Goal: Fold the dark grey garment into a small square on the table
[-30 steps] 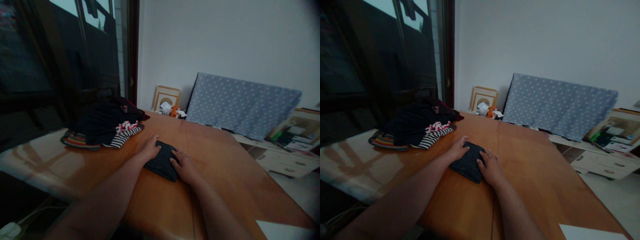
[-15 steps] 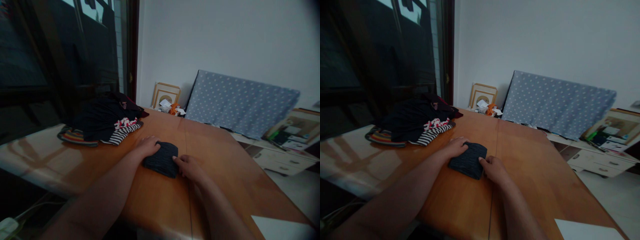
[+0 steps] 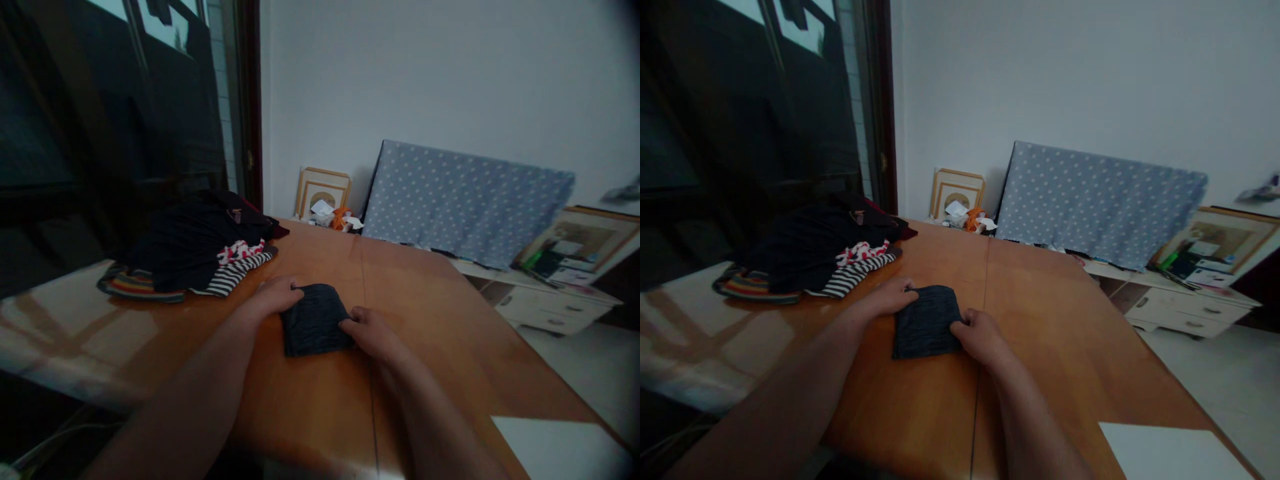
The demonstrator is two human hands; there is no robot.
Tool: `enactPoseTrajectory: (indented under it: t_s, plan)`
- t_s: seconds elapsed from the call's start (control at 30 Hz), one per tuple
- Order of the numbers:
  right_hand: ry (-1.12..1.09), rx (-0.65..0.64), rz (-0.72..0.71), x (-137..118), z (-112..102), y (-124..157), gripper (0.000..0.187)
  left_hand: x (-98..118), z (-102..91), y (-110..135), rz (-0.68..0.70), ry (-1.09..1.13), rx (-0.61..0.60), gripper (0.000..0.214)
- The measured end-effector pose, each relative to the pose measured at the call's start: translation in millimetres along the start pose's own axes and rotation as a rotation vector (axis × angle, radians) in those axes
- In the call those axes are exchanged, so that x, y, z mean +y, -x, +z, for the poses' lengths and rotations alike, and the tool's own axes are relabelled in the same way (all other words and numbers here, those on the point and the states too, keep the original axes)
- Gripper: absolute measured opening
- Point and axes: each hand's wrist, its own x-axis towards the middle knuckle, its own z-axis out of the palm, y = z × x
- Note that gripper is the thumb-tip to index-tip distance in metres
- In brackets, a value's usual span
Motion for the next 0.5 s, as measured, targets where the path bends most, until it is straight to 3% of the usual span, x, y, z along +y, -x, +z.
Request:
enactPoseTrajectory:
  t_s: [0.17, 0.27, 0.33, 0.4, 0.5]
  plan:
    - [-0.088, 0.334, -0.008, 20.0, -16.0, -22.7, 0.015, 4.6, -0.5, 16.6, 0.068, 0.143, -0.175, 0.010]
    - [-0.235, 0.430, -0.050, 27.9, -23.4, -31.4, 0.023, 7.8, 3.6, 23.9, 0.166, 0.227, -0.278, 0.008]
    - [-0.325, 0.455, -0.047, 30.3, -28.6, -33.3, 0.028, 11.5, 6.5, 24.4, 0.163, 0.202, -0.217, 0.010]
    - [-0.350, 0.525, -0.053, 31.8, -36.2, -33.2, 0.028, 17.5, 9.5, 21.8, 0.143, 0.153, -0.066, 0.013]
    - [-0.337, 0.617, -0.052, 35.0, -50.8, -30.8, 0.021, 29.5, 15.9, 17.4, 0.269, 0.117, 0.124, 0.022]
